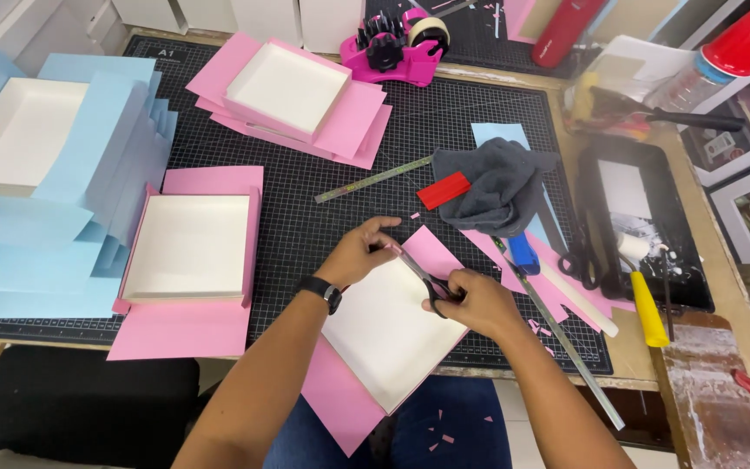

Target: Assembling and folding paper boxes on a cutting mat using scissors and a ruler.

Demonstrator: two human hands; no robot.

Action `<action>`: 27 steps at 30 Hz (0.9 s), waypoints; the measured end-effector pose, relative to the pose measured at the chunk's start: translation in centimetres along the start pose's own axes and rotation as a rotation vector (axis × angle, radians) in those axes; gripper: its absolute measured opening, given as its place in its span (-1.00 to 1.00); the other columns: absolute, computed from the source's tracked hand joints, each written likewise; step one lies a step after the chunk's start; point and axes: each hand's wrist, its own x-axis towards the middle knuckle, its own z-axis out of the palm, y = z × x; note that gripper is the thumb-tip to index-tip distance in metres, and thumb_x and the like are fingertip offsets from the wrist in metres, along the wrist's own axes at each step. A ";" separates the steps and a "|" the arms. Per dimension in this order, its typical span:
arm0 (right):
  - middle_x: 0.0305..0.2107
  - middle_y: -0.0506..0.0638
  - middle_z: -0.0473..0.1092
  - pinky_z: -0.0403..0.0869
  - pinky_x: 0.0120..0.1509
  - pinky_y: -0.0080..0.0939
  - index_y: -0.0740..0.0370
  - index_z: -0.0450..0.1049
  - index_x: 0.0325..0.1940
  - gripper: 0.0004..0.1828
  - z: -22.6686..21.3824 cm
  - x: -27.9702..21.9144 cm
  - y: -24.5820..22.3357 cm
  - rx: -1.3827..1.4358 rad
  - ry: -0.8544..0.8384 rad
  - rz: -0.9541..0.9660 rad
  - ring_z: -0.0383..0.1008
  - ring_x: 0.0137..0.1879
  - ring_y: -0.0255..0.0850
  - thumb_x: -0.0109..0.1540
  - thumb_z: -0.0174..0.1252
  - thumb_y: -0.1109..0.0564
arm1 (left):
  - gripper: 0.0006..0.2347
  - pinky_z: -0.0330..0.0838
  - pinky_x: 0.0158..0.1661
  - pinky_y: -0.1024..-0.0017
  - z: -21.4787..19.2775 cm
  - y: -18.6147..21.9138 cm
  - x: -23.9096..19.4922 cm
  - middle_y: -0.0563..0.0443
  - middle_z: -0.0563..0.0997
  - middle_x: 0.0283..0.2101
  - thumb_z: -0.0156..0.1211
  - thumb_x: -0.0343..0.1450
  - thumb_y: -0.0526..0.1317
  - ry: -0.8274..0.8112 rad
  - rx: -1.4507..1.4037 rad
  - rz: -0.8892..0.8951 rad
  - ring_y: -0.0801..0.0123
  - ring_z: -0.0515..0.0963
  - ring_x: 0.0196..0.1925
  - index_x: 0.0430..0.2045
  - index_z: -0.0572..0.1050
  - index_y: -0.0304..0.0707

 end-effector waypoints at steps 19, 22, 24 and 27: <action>-0.66 -0.03 0.45 0.37 -0.31 -0.24 0.16 0.53 -0.47 -0.86 3.3 3.4 5.5 0.206 -0.046 0.006 0.47 -0.46 -0.18 0.08 0.36 0.12 | -0.41 0.47 0.12 0.30 -0.2 1.1 0.0 -0.02 0.75 -0.19 0.26 0.41 -0.33 -0.036 0.014 -0.052 0.26 0.66 -0.02 0.39 0.21 -0.19; -0.58 0.04 0.49 0.43 -0.28 -0.17 0.18 0.55 -0.40 -0.85 5.5 4.9 10.1 0.277 0.054 0.001 0.52 -0.40 -0.12 0.07 0.40 0.12 | -0.40 0.46 0.14 0.27 -0.3 1.0 0.4 -0.02 0.75 -0.19 0.24 0.42 -0.35 -0.067 0.055 -0.042 0.22 0.67 -0.01 0.40 0.18 -0.21; -0.59 0.07 0.47 0.41 -0.29 -0.16 0.20 0.54 -0.42 -0.86 4.5 3.4 9.0 0.348 0.166 0.013 0.47 -0.42 -0.11 0.10 0.37 0.13 | -0.37 0.44 0.16 0.24 0.2 1.6 1.2 -0.06 0.75 -0.19 0.24 0.40 -0.37 -0.134 0.054 -0.010 0.18 0.65 0.01 0.42 0.15 -0.24; -0.68 0.05 0.37 0.30 -0.45 -0.24 0.22 0.51 -0.45 -0.84 4.2 1.4 9.0 0.560 0.357 0.157 0.33 -0.56 -0.18 0.19 0.28 0.13 | -0.49 0.42 0.18 0.11 2.0 4.4 2.4 -0.13 0.72 -0.07 0.27 0.38 -0.40 -0.261 0.160 0.077 -0.01 0.64 0.06 0.28 0.31 -0.29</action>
